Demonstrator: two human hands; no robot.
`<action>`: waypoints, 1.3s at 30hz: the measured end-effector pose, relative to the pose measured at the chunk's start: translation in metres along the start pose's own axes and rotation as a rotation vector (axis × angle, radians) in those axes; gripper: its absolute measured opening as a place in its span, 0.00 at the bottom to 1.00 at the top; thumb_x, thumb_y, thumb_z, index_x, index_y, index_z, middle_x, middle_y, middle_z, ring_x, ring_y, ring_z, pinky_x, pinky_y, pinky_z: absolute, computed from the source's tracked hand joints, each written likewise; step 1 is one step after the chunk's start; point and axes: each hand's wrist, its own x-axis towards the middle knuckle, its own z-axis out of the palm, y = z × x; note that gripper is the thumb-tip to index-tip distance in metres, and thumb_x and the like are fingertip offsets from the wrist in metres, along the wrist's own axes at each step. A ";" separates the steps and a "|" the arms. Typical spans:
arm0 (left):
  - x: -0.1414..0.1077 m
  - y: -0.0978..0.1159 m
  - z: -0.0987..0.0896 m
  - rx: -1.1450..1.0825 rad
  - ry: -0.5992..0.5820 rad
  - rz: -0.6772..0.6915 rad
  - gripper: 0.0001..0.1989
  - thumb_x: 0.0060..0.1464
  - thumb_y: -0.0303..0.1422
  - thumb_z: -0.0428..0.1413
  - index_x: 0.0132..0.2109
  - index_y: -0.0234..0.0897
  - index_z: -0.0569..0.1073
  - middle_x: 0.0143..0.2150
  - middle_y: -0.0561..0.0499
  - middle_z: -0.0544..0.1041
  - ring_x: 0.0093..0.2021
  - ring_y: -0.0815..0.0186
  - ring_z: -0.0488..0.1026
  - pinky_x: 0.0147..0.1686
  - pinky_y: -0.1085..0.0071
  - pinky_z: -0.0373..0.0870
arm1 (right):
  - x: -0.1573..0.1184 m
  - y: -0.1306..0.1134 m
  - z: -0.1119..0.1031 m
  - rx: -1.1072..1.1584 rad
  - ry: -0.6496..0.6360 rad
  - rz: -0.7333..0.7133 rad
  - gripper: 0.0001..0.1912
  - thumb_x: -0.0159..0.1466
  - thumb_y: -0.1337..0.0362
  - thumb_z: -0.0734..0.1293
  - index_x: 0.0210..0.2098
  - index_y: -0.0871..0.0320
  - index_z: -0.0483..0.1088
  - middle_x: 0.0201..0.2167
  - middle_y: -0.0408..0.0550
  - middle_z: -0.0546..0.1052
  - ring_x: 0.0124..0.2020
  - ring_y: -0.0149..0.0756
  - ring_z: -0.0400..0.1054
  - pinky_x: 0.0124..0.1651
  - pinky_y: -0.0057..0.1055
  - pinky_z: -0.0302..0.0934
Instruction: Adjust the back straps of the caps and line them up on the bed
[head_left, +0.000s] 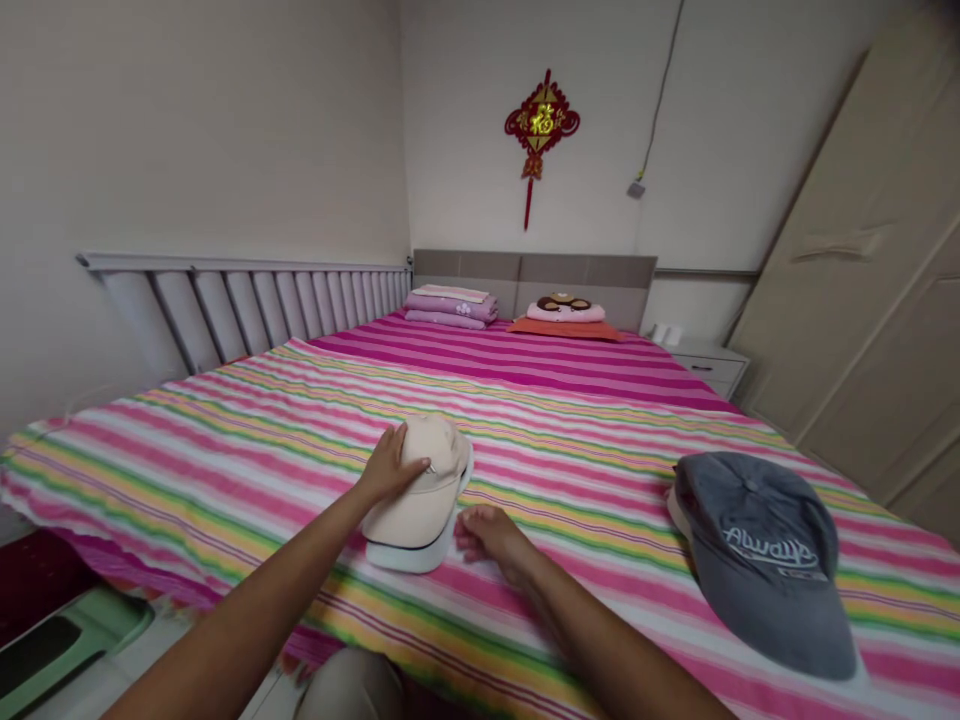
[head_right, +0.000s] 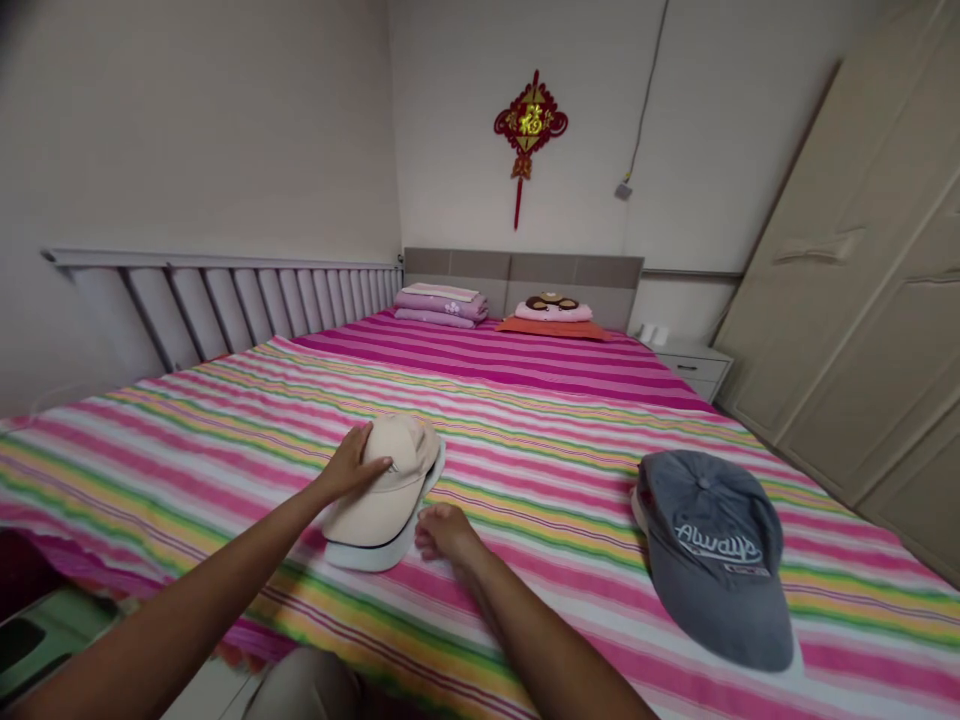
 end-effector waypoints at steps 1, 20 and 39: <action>-0.008 -0.005 0.005 0.119 0.004 0.060 0.44 0.37 0.45 0.57 0.59 0.27 0.53 0.62 0.32 0.49 0.62 0.47 0.42 0.58 0.54 0.42 | -0.006 0.004 -0.004 -0.045 0.015 -0.027 0.09 0.55 0.61 0.64 0.25 0.61 0.65 0.19 0.41 0.69 0.19 0.29 0.64 0.22 0.28 0.59; -0.169 -0.045 0.082 0.567 0.224 0.359 0.29 0.47 0.34 0.52 0.57 0.35 0.58 0.64 0.37 0.44 0.62 0.45 0.41 0.52 0.48 0.55 | -0.158 0.024 -0.255 -1.377 1.232 -0.457 0.16 0.56 0.56 0.58 0.34 0.63 0.68 0.42 0.64 0.69 0.45 0.52 0.60 0.46 0.45 0.54; -0.147 0.140 0.121 -1.213 -0.671 -0.464 0.23 0.49 0.49 0.47 0.39 0.34 0.72 0.34 0.45 0.76 0.37 0.63 0.73 0.42 0.63 0.65 | -0.182 0.020 -0.100 -0.652 0.751 -0.802 0.06 0.58 0.63 0.59 0.33 0.51 0.67 0.37 0.53 0.75 0.37 0.44 0.68 0.38 0.37 0.58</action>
